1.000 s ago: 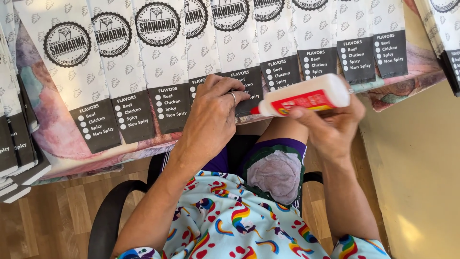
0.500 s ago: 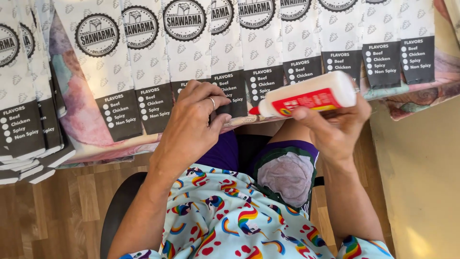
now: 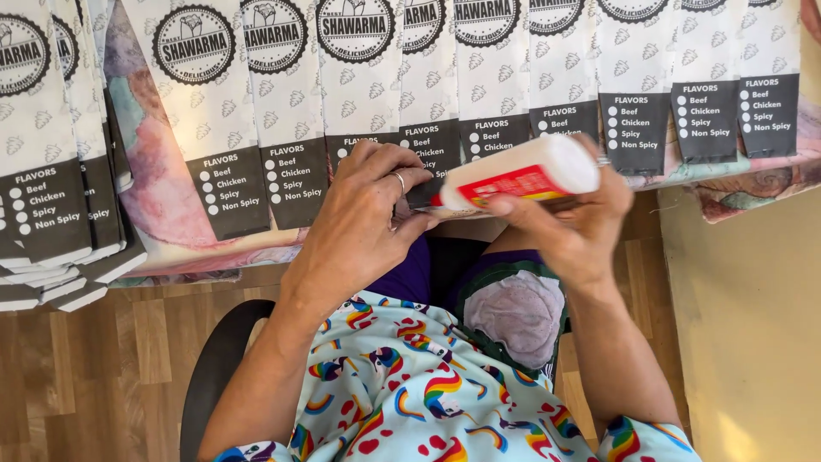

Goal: The person is manually folding and gluing paper packaging sleeves.

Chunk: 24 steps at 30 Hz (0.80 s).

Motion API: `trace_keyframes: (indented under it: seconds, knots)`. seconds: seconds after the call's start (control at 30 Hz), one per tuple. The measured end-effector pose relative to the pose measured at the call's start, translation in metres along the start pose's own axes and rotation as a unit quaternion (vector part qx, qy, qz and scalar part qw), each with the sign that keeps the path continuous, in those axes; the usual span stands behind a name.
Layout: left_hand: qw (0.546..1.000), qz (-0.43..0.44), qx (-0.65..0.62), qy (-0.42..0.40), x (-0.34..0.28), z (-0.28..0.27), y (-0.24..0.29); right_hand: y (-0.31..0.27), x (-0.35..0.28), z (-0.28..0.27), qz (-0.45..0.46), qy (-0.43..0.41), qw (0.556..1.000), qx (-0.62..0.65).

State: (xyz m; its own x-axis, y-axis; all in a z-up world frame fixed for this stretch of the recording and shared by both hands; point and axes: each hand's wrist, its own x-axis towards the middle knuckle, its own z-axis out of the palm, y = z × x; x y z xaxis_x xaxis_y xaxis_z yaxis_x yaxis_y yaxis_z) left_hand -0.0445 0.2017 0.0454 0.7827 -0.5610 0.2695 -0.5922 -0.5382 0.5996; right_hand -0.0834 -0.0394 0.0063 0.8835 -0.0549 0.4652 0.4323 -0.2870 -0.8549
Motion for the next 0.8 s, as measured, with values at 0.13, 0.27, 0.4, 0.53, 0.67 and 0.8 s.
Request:
trace_keyframes:
  seconds: [0.13, 0.27, 0.4, 0.53, 0.67, 0.8]
  knots:
    - [0.999, 0.000, 0.001, 0.035, 0.000, 0.009, -0.005, 0.033, -0.022, -0.026, -0.084, 0.036, 0.994, 0.058]
    - [0.997, -0.019, -0.003, 0.077, 0.002, 0.020, -0.009, 0.037, -0.028, -0.024, -0.098, 0.053, 0.990, 0.081]
    - [0.997, -0.025, -0.005, 0.072, 0.004, 0.019, -0.007, -0.012, -0.002, 0.004, 0.049, 0.079, 0.995, 0.029]
    - [0.996, 0.018, -0.003, 0.083, 0.004, 0.017, -0.006, -0.019, 0.003, 0.021, 0.051, 0.026, 0.996, 0.062]
    - [0.997, 0.011, 0.013, 0.074, 0.002, 0.020, -0.008, -0.019, 0.006, 0.014, 0.001, 0.016, 0.999, 0.034]
    - [0.996, 0.024, 0.007, 0.080, 0.000, 0.015, -0.007, 0.048, -0.025, -0.025, -0.136, 0.019, 0.989, 0.055]
